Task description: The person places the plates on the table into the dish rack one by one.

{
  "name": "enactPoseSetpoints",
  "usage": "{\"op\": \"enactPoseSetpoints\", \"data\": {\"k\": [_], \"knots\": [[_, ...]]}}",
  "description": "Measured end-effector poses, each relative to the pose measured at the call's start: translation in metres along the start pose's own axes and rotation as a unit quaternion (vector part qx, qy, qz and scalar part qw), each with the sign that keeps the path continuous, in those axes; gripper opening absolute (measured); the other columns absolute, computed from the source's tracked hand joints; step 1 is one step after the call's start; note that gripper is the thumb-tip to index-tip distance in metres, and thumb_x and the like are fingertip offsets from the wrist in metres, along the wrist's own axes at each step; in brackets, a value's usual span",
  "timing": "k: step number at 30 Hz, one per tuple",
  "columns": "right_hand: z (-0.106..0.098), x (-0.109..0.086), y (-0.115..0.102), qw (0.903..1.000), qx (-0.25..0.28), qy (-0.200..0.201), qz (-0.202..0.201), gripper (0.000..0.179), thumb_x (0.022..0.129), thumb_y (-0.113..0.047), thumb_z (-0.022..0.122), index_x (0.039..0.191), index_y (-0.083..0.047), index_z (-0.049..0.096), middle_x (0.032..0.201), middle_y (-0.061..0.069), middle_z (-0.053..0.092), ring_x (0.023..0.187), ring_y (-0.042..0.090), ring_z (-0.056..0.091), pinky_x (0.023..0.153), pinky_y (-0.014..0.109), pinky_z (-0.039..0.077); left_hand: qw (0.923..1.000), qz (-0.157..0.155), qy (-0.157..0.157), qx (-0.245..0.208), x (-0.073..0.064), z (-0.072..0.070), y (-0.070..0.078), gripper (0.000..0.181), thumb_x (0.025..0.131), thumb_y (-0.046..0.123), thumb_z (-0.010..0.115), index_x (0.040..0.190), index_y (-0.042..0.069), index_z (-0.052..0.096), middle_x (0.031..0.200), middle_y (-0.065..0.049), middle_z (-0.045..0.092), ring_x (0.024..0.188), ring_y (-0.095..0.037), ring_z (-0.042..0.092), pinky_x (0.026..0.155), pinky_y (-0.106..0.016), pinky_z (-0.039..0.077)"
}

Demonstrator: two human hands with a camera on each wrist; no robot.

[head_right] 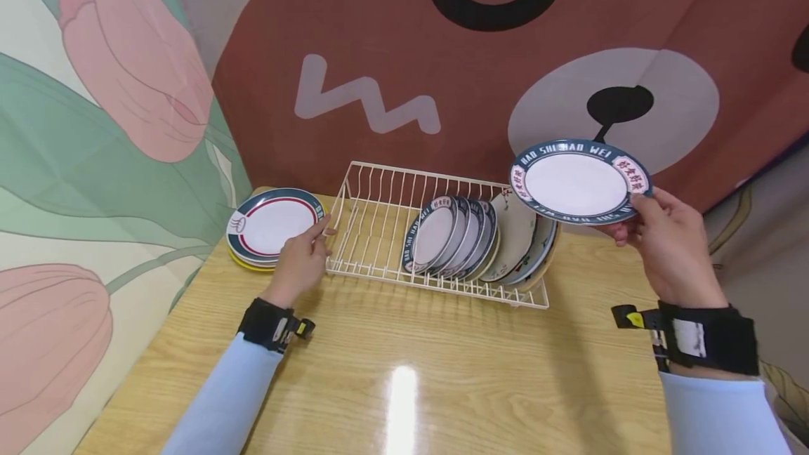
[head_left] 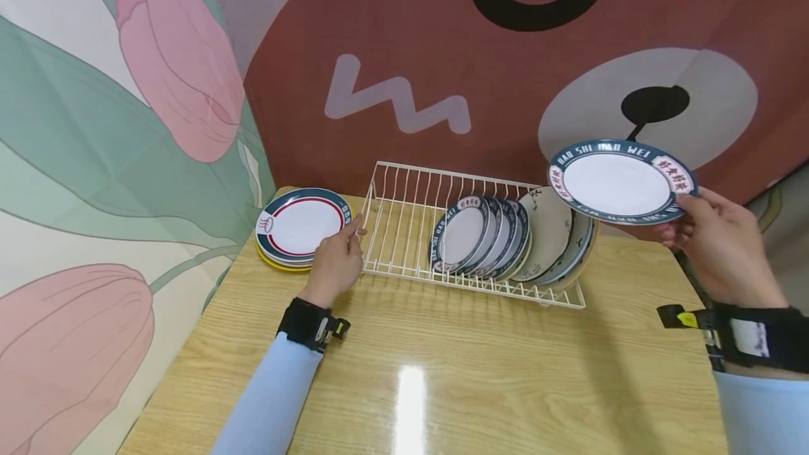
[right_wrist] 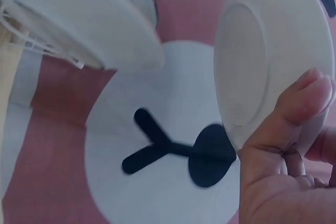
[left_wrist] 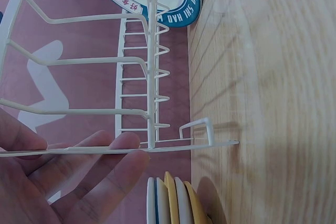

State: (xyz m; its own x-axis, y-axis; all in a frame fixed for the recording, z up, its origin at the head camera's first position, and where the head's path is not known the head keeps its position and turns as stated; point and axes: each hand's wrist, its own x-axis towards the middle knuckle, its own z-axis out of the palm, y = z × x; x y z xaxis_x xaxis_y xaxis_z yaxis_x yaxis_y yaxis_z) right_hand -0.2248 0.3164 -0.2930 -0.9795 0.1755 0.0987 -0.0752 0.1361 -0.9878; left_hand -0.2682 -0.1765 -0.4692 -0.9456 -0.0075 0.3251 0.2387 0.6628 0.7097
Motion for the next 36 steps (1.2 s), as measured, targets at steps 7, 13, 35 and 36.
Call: {"op": "enactPoseSetpoints", "data": {"k": [7, 13, 35, 36], "knots": [[0.037, 0.008, -0.015, 0.9953, -0.050, -0.082, 0.006, 0.065, 0.096, -0.039, 0.054, 0.146, -0.002, 0.032, 0.094, 0.004, 0.058, 0.069, 0.016, 0.055, 0.058, 0.019, 0.052, 1.0000, -0.004, 0.001, 0.005, 0.000, 0.000, -0.001, 0.045, 0.100, 0.012, 0.037, 0.144, 0.010, 0.046, 0.116, -0.006, 0.068, 0.053, -0.019, 0.045, 0.054, -0.036, 0.039], [0.075, 0.015, -0.020, 0.9680, -0.211, -0.130, -0.043, 0.052, 0.103, -0.036, 0.040, 0.141, 0.000, 0.036, 0.088, 0.003, 0.060, 0.071, 0.019, 0.057, 0.061, 0.021, 0.053, 0.9999, -0.005, 0.001, 0.012, 0.000, 0.001, -0.001, 0.045, 0.100, 0.013, 0.037, 0.144, 0.010, 0.046, 0.116, -0.005, 0.068, 0.053, -0.018, 0.044, 0.055, -0.035, 0.040], [0.191, 0.046, 0.010, 0.8870, -0.387, -0.251, -0.022, 0.030, 0.103, -0.019, 0.039, 0.116, 0.005, 0.052, 0.070, 0.013, 0.063, 0.060, 0.028, 0.060, 0.060, 0.043, 0.054, 0.9999, -0.013, -0.009, 0.004, 0.001, 0.000, 0.000, 0.045, 0.100, 0.014, 0.037, 0.145, 0.010, 0.044, 0.117, -0.005, 0.068, 0.053, -0.020, 0.043, 0.058, -0.036, 0.040], [0.195, 0.046, 0.012, 0.8832, -0.396, -0.250, -0.023, 0.029, 0.103, -0.019, 0.040, 0.113, 0.005, 0.053, 0.069, 0.012, 0.063, 0.060, 0.028, 0.060, 0.059, 0.043, 0.053, 0.9998, -0.014, -0.010, 0.004, 0.001, 0.000, 0.000, 0.046, 0.100, 0.015, 0.037, 0.145, 0.011, 0.043, 0.118, -0.006, 0.068, 0.054, -0.020, 0.044, 0.059, -0.036, 0.040]]}}
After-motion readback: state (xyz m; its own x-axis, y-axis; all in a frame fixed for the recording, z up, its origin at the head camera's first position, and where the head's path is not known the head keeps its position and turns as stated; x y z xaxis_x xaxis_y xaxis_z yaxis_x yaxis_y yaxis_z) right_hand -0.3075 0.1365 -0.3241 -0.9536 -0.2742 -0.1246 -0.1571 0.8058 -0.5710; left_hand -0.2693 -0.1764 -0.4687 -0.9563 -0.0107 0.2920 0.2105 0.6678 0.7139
